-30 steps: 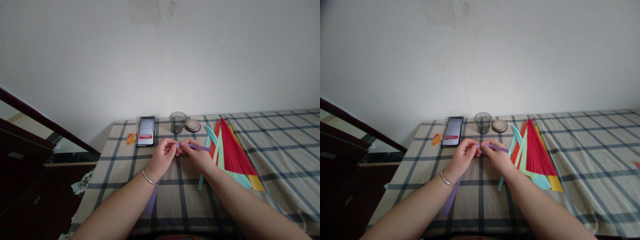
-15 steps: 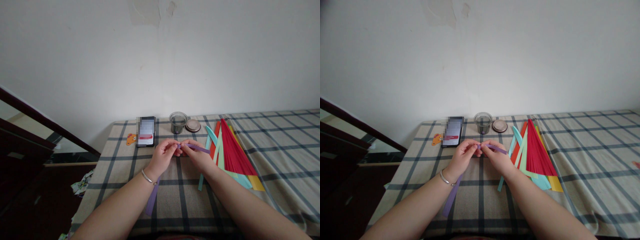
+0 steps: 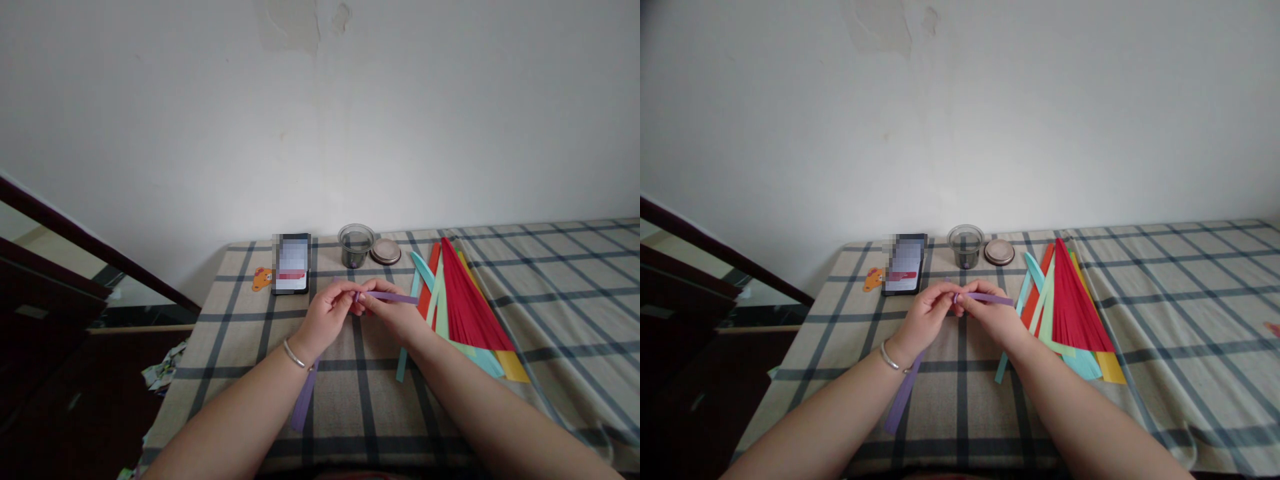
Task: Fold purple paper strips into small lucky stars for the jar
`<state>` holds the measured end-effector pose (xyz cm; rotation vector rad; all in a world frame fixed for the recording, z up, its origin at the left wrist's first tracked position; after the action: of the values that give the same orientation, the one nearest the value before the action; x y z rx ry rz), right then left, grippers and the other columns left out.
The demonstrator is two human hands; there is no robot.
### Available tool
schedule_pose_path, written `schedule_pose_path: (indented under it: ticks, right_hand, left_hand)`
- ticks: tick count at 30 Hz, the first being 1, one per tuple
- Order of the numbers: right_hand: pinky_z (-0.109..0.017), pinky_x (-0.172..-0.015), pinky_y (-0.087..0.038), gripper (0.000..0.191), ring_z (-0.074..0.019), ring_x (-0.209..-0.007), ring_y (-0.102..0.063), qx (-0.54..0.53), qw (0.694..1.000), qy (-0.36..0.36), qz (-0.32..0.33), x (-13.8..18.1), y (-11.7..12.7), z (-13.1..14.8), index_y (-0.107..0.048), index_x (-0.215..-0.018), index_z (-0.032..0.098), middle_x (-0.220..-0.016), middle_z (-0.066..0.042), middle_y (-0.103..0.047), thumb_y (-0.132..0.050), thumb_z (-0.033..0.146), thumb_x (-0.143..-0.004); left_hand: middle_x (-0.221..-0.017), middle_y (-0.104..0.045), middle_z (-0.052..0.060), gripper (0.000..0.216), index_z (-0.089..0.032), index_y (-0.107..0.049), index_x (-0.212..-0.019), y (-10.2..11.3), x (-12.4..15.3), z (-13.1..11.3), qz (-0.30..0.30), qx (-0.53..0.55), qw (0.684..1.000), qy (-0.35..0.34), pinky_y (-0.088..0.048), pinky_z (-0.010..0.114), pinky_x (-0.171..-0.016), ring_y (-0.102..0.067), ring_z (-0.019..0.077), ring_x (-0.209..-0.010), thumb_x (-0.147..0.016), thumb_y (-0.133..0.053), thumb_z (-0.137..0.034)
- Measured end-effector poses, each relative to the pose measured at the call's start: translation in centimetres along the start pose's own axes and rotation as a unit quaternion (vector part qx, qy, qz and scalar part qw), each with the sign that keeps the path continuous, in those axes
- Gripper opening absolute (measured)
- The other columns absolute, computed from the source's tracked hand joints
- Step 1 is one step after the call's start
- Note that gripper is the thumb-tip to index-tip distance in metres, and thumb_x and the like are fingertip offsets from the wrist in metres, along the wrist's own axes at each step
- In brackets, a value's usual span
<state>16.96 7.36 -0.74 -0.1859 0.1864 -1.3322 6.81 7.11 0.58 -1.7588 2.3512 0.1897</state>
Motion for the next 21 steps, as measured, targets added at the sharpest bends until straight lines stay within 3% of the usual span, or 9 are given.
schedule_pose_path:
  ticks: [4, 15, 21]
  right_hand:
    - [-0.027, -0.061, -0.044, 0.022, -0.0137, -0.061, -0.060, 0.020, 1.000, 0.013, 0.004, 0.0, -0.1, 0.3, -0.064, -0.075, 0.019, -0.064, 0.001, -0.066, -0.072, 0.038, -0.069]
    - [-0.025, -0.061, -0.044, 0.019, -0.0115, -0.060, -0.057, 0.027, 0.998, 0.000, -0.052, 0.1, 1.1, -0.2, -0.065, -0.069, 0.019, -0.063, 0.002, -0.064, -0.074, 0.035, -0.067]
    - [-0.026, -0.064, -0.044, 0.020, -0.0126, -0.063, -0.058, 0.040, 0.998, 0.002, -0.044, -0.1, 1.2, -0.4, -0.065, -0.071, 0.017, -0.066, 0.000, -0.065, -0.071, 0.037, -0.069]
  left_hand:
    - [-0.069, -0.060, 0.001, 0.022, -0.017, -0.065, -0.094, 0.0, 0.1, -0.4, 0.001, -0.046, 0.999, -0.021, -0.048, 0.021, -0.058, -0.054, 0.0093, -0.059, -0.088, -0.047, -0.029]
    - [-0.099, -0.064, 0.008, 0.023, -0.017, -0.062, -0.102, -0.1, 0.6, -1.5, 0.004, -0.093, 0.995, -0.036, -0.051, 0.024, -0.066, -0.059, 0.0126, -0.073, -0.087, -0.050, -0.029]
    - [-0.096, -0.064, 0.007, 0.023, -0.017, -0.060, -0.105, -0.1, 0.5, -1.0, 0.002, -0.097, 0.994, -0.042, -0.051, 0.022, -0.065, -0.059, 0.0111, -0.071, -0.089, -0.047, -0.027]
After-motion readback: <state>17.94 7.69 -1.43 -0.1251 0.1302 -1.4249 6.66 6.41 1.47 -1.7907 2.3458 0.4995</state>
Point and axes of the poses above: each hand's wrist, its own x-axis away from the middle knuckle, its own y-axis out of the back of the hand, z = x × y, the point moved 9 cm from there along -x, towards the middle knuckle
